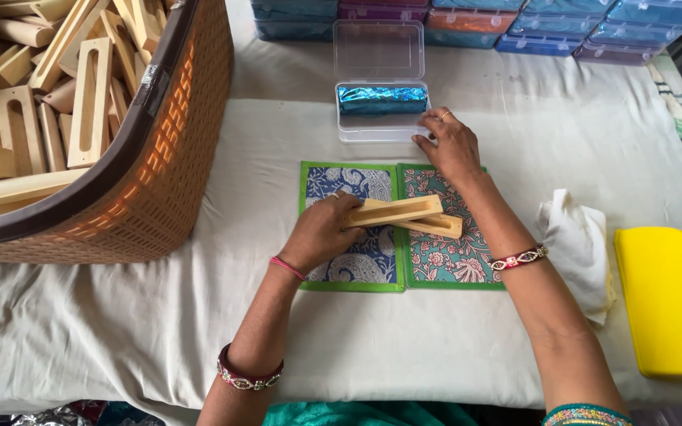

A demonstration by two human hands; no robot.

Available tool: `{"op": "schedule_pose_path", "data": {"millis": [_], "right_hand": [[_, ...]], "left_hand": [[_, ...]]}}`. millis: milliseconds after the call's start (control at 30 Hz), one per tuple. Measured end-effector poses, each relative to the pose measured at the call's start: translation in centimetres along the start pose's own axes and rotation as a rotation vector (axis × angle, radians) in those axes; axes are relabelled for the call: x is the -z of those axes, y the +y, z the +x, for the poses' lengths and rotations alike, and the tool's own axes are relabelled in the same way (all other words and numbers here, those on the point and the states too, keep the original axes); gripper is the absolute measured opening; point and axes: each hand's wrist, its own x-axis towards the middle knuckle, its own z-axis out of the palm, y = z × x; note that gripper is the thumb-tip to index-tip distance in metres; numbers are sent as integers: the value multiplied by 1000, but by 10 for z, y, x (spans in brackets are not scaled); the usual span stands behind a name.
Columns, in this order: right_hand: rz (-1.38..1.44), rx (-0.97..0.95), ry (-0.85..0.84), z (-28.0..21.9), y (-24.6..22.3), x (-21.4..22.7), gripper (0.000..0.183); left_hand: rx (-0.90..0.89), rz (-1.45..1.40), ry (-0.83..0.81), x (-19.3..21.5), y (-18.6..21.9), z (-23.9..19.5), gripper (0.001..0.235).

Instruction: The person wipes a clear plastic container with a white cloth, then wraps a wooden block in blue foil and places it inside the container. They then pick up wooden blocks from a basket one at a time and wipe each piece with the cloth, setting the wiped pieces on the table.

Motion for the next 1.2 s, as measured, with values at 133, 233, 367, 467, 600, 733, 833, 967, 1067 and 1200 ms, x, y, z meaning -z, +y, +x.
{"op": "schedule_pose_path", "data": {"millis": [133, 233, 367, 467, 600, 733, 833, 967, 1067, 1200], "right_hand": [[88, -43, 18, -30, -18, 37, 39], [253, -134, -108, -64, -25, 52, 41], [98, 275, -280, -102, -58, 64, 52], [-34, 262, -343, -114, -58, 62, 49], [-156, -10, -348, -105, -12, 75, 48], [-189, -107, -231, -92, 49, 86, 45], [-182, -172, -172, -96, 63, 108, 41], [-172, -264, -201, -131, 62, 151, 44], [-111, -338, -122, -179, 80, 167, 49], [-69, -252, -184, -229, 103, 145, 69]], "left_hand": [[28, -165, 6, 13, -27, 3, 45], [70, -407, 127, 30, -44, 0, 44], [80, -573, 311, 33, -53, 0, 41], [102, -572, 333, 23, -48, 3, 40], [130, -476, 237, 5, -34, 6, 41], [76, -405, 173, -10, -22, 6, 44], [3, -256, 116, -13, -5, 5, 43], [-57, -4, 121, -19, -7, 6, 44], [-37, 39, 95, -11, -1, 6, 48], [3, 68, 51, -7, -5, 5, 44]]}}
